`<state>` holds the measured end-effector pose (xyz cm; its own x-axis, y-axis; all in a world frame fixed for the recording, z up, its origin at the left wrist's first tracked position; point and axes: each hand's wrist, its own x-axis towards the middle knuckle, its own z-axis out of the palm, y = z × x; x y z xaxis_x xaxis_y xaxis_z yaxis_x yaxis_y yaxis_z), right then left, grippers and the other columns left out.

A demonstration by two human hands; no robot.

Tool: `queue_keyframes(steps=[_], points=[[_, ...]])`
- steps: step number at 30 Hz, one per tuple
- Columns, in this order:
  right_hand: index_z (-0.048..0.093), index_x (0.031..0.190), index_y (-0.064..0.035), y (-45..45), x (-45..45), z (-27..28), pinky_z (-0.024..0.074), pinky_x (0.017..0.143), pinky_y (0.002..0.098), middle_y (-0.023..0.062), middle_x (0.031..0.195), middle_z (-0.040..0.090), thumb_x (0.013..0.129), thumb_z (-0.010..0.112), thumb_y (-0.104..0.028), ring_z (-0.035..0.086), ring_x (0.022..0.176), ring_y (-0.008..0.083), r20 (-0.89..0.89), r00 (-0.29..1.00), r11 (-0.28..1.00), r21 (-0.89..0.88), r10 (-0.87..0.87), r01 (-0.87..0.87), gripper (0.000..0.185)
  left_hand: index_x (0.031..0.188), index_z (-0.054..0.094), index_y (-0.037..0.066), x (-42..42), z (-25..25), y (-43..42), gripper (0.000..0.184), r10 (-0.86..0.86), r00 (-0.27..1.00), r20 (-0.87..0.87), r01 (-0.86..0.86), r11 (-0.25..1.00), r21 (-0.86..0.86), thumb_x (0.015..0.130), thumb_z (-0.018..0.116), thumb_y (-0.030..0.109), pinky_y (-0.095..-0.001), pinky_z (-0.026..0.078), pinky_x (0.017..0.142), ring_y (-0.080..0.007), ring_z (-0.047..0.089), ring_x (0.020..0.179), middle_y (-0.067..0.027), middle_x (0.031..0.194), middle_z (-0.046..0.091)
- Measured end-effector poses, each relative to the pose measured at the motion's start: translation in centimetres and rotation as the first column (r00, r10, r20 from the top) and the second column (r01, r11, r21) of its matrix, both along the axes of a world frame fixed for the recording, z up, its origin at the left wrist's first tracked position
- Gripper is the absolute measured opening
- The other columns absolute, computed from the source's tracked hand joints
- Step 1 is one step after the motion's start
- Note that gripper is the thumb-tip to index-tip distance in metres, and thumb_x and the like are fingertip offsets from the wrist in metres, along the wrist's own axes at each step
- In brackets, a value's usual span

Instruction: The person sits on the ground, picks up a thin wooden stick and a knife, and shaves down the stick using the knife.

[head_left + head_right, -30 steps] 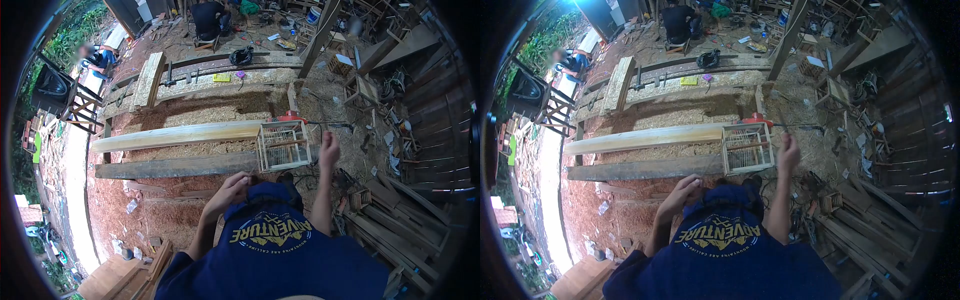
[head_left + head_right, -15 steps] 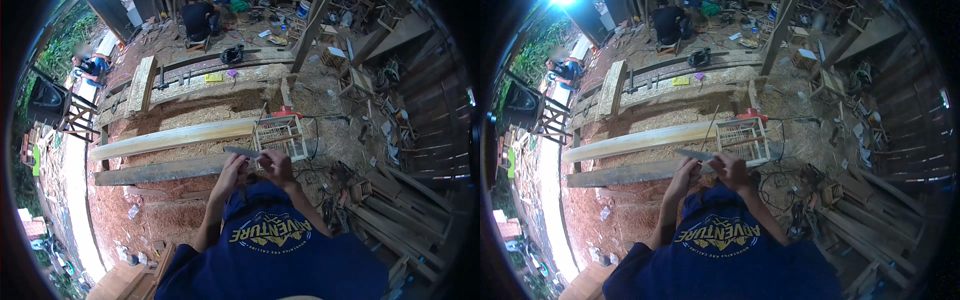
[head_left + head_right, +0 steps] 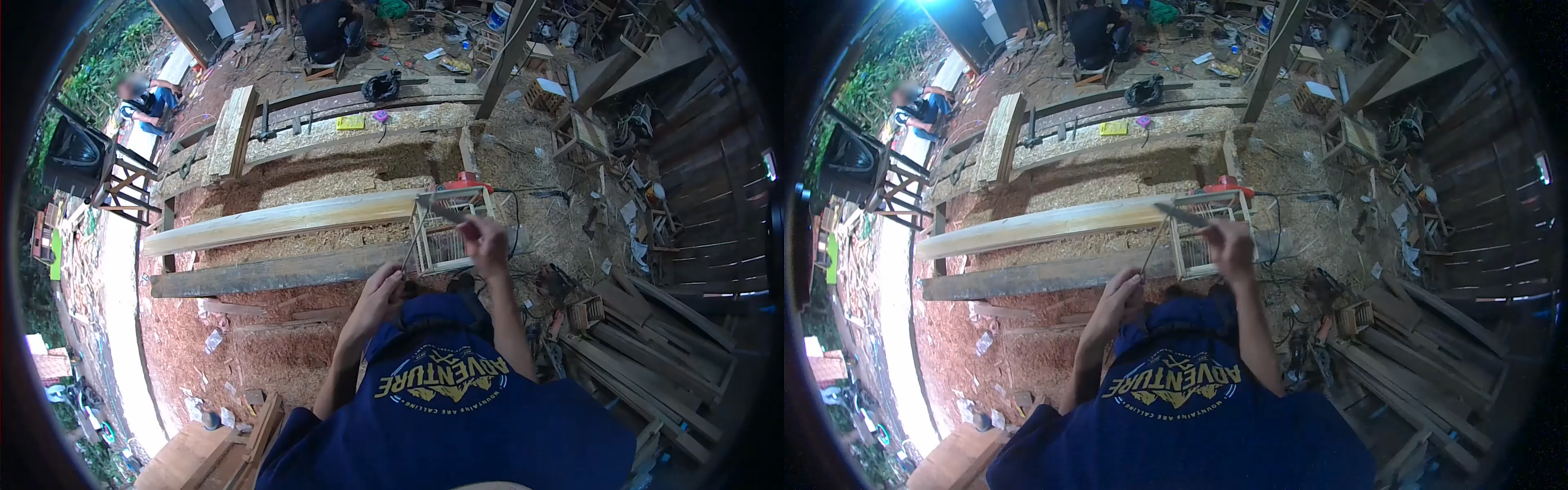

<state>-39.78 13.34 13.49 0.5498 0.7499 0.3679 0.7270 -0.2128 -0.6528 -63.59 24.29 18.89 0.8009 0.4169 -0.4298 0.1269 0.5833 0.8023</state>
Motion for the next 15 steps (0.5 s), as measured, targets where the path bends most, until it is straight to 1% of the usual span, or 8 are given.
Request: queue_keyframes(steps=[1, 4, 7, 8, 11, 13, 14, 15], points=[[0.069, 0.088, -0.008, -0.3, 1.4, 0.2, 0.0446, 0.067, 0.0426, 0.008, 0.073, 0.066, 0.089, 0.067, -0.039, 0.064, 0.071, 0.0302, 0.082, 0.993, 0.996, -0.009, -0.084, 0.085, 0.031, 0.102, 0.051, 0.008, -0.5, -0.5, -0.2, 0.012, -0.015, 1.0, -0.012, 0.015, 1.0, 0.01, 0.104, 0.044, 0.018, -0.0196, 0.023, 0.045, -0.0025, 0.029, 0.054, 0.0064, 0.07, 0.034], [0.068, 0.088, -0.0073, -1.4, 1.5, 0.1, 0.0442, 0.067, 0.0429, 0.0086, 0.073, 0.066, 0.09, 0.066, -0.039, 0.063, 0.07, 0.0296, 0.148, 0.982, 0.993, -0.024, -0.115, 0.12, 0.032, 0.103, 0.051, 0.008, -0.1, -1.1, -0.1, 0.014, -0.044, 0.999, -0.032, 0.04, 0.993, -0.112, 0.105, 0.044, 0.019, -0.0198, 0.022, 0.044, -0.0028, 0.027, 0.052, 0.0065, 0.069, 0.034], [0.069, 0.096, -0.0036, -1.7, 0.9, -0.4, 0.048, 0.064, 0.0404, 0.0116, 0.079, 0.069, 0.087, 0.071, -0.023, 0.065, 0.069, 0.0304, 0.045, 0.98, 0.981, 0.011, -0.193, 0.193, 0.022, 0.105, 0.051, 0.008, 0.9, -1.1, 0.0, 0.014, -0.061, 0.998, -0.004, 0.061, 0.997, -0.055, 0.105, 0.044, 0.02, -0.0204, 0.021, 0.042, -0.0029, 0.026, 0.05, 0.0065, 0.068, 0.034], [0.069, 0.094, -0.003, -1.4, -0.5, 1.0, 0.0495, 0.064, 0.0402, 0.0122, 0.079, 0.069, 0.087, 0.071, -0.022, 0.067, 0.07, 0.0305, -0.119, 0.971, 0.978, -0.068, -0.205, 0.198, 0.02, 0.105, 0.051, 0.008, 1.3, -1.2, -0.1, 0.014, -0.067, 0.998, 0.001, 0.067, 0.996, -0.067, 0.105, 0.044, 0.02, -0.0204, 0.021, 0.042, -0.0029, 0.026, 0.049, 0.0065, 0.068, 0.034], [0.069, 0.094, -0.0041, 0.0, -3.9, 3.4, 0.0503, 0.061, 0.0401, 0.0122, 0.077, 0.069, 0.088, 0.07, -0.023, 0.067, 0.068, 0.0304, 0.229, 0.964, 0.987, 0.054, 0.134, -0.15, 0.019, 0.106, 0.051, 0.008, 1.8, -1.4, 0.0, 0.014, -0.101, 0.995, -0.013, 0.1, 0.994, -0.052, 0.105, 0.044, 0.021, -0.0205, 0.019, 0.041, -0.003, 0.026, 0.048, 0.0066, 0.068, 0.034], [0.069, 0.09, -0.0072, -0.7, -1.2, 0.8, 0.0487, 0.059, 0.0419, 0.0123, 0.076, 0.067, 0.092, 0.066, -0.031, 0.065, 0.068, 0.0329, 0.171, 0.985, 0.996, 0.083, 0.001, -0.016, 0.024, 0.105, 0.051, 0.009, 1.8, -0.9, 0.2, 0.015, -0.115, 0.993, -0.037, 0.116, 0.993, 0.011, 0.105, 0.045, 0.022, -0.0205, 0.018, 0.041, -0.0029, 0.025, 0.047, 0.0066, 0.068, 0.034], [0.069, 0.089, -0.0087, -1.5, 1.1, -0.4, 0.0479, 0.059, 0.0428, 0.0124, 0.075, 0.066, 0.093, 0.063, -0.035, 0.064, 0.068, 0.0341, 0.145, 0.988, 0.995, 0.092, -0.054, 0.04, 0.027, 0.105, 0.051, 0.009, 1.6, -0.5, 0.3, 0.015, -0.121, 0.992, -0.022, 0.121, 0.992, -0.035, 0.105, 0.045, 0.023, -0.0204, 0.018, 0.041, -0.0028, 0.025, 0.048, 0.0067, 0.067, 0.034], [0.069, 0.089, -0.0089, -2.2, 4.0, 0.2, 0.0478, 0.058, 0.0423, 0.0127, 0.074, 0.065, 0.094, 0.062, -0.037, 0.064, 0.066, 0.0347, 0.1, 0.959, 0.964, 0.054, -0.265, 0.26, 0.029, 0.104, 0.051, 0.009, 0.8, -0.1, 0.6, 0.015, -0.122, 0.993, -0.011, 0.12, 0.989, -0.083, 0.105, 0.045, 0.023, -0.0204, 0.019, 0.041, -0.0027, 0.026, 0.048, 0.0068, 0.067, 0.033]])
